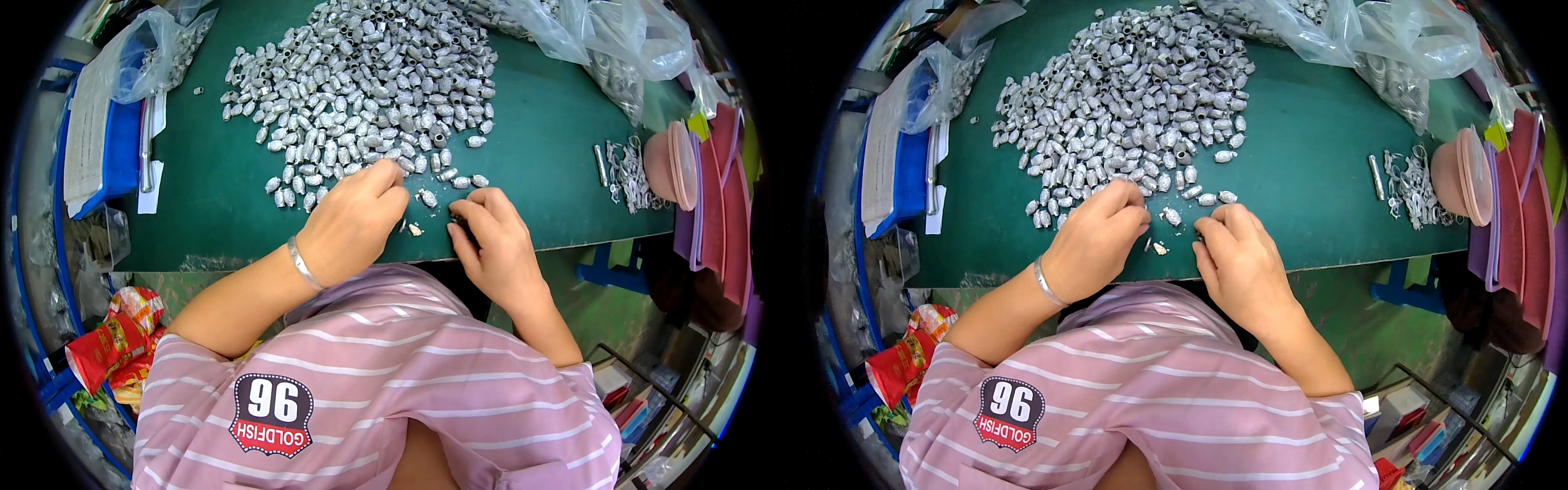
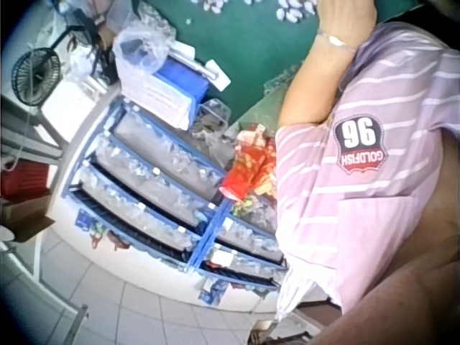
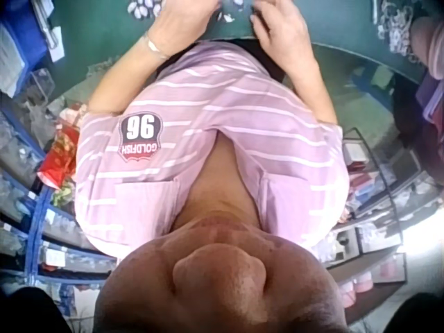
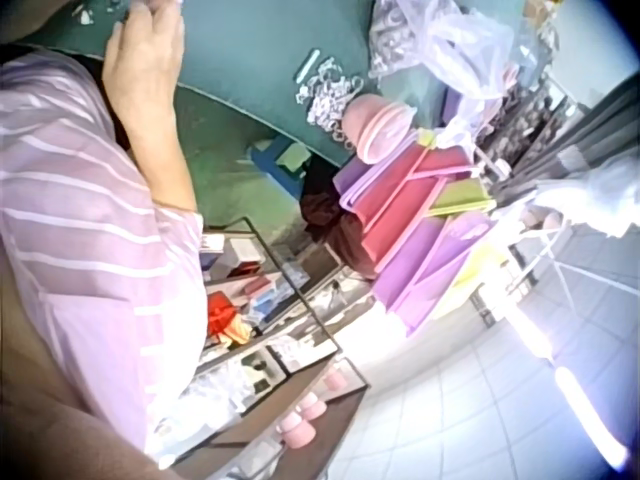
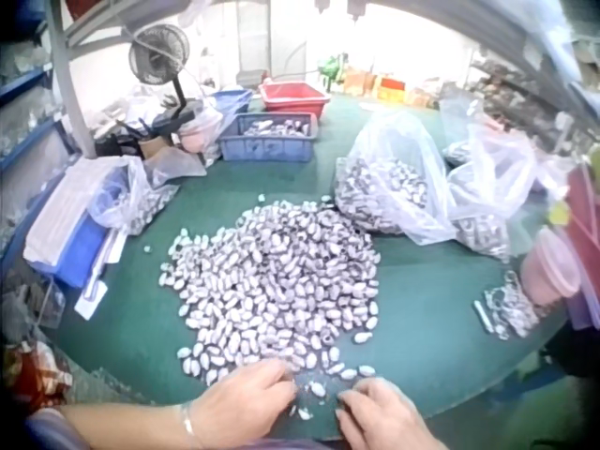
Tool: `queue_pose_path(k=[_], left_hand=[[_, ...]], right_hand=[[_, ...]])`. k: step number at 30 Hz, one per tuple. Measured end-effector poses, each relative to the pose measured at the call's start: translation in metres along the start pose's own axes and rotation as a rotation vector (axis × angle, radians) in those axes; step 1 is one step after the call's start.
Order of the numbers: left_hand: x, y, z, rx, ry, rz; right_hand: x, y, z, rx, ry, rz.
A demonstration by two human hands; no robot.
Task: The person sits at a green workbench and repeatedly picks up small silver metal components from a large pile. They insert a small ring into each component by hand, then place the assembled piece back onto the table. The process is continuous and repetitive throughout the clip.
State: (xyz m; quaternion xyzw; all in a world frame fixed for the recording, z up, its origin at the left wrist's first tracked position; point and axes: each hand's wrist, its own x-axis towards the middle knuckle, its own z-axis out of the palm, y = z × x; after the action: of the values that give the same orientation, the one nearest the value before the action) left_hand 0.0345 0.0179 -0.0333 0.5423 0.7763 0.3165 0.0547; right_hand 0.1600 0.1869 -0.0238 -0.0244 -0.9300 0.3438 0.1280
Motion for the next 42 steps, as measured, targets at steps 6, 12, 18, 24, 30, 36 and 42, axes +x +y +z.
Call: queue_pose_path(k=[6, 12, 18, 24, 30, 36, 42], left_hand=[[-0.002, 0.02, -0.01, -0.062, -0.036, -0.1], [-0.012, 0.008, -0.007, -0.068, -0.15, -0.069], [-0.004, 0.024, 0.0, -0.07, -0.11, -0.066], [-0.004, 0.02, 0.005, -0.065, -0.096, -0.021], [-0.003, 0.012, -0.006, -0.116, -0.131, -0.04], [0.006, 0.02, 0.0, -0.101, -0.155, -0.021], [0.018, 0.035, 0.025, -0.082, -0.134, 0.019]], right_hand=[[0.001, 0.006, 0.0, 0.076, -0.044, -0.045], [0.001, 0.005, -0.021, 0.235, -0.109, 0.215], [0.003, 0.007, 0.002, 0.084, -0.003, -0.014], [0.004, -0.001, 0.004, -0.103, -0.043, -0.032], [0.004, 0.016, -0.018, -0.013, 0.162, 0.065], [0.001, 0.027, -0.028, 0.068, 0.114, 0.113], [-0.006, 0.024, -0.012, 0.082, 0.01, -0.092]])
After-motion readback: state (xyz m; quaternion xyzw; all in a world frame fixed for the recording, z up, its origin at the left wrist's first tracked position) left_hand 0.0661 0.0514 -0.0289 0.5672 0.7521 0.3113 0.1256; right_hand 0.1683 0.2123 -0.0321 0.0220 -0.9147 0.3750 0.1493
